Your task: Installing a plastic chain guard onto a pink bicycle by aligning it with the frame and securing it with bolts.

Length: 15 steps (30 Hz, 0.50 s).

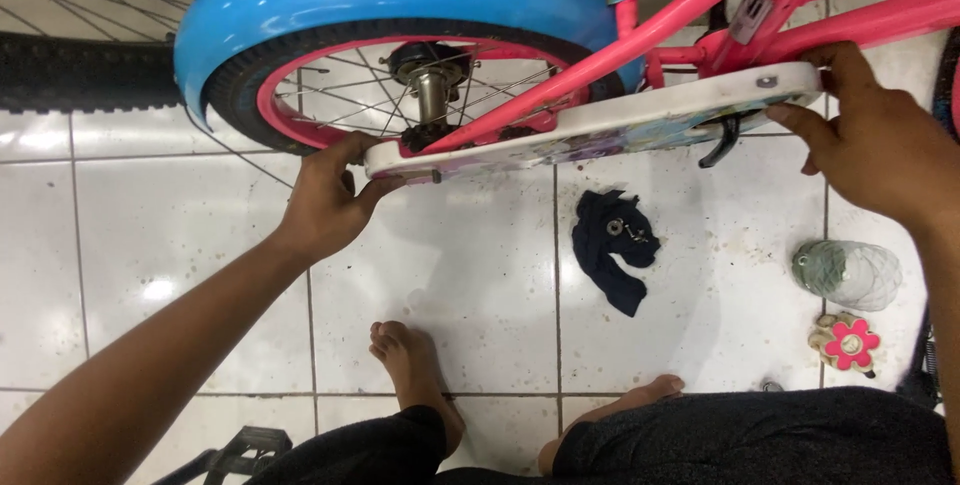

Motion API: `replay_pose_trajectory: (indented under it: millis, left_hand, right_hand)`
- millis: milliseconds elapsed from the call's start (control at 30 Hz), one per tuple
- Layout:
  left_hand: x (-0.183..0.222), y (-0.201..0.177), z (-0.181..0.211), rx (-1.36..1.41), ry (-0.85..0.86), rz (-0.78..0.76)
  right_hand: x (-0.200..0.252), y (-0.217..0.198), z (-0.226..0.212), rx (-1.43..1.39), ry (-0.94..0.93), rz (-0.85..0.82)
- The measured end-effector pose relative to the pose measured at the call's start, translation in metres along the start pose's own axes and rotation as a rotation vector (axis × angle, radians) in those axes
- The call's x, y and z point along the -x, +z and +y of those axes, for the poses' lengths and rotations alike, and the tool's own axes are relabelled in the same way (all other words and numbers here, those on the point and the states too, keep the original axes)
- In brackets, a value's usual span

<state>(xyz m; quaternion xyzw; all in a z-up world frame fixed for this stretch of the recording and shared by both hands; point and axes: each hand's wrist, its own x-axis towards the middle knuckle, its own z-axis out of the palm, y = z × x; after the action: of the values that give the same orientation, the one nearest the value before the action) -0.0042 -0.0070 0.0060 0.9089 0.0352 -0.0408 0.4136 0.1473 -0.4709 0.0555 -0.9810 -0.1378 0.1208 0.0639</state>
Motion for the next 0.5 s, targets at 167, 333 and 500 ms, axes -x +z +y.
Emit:
replay_pose_trajectory:
  millis: [167, 333, 500]
  left_hand:
    - [0.006, 0.003, -0.004, -0.051, 0.129, 0.061]
    - [0.016, 0.007, -0.004, -0.159, 0.3, 0.085]
    - [0.026, 0.011, -0.003, -0.28, 0.438, 0.133]
  right_hand:
    - [0.004, -0.013, -0.012, -0.088, 0.034, -0.042]
    - [-0.001, -0.015, -0.012, -0.032, 0.047, -0.065]
    - [-0.001, -0.016, -0.012, -0.122, 0.043, -0.059]
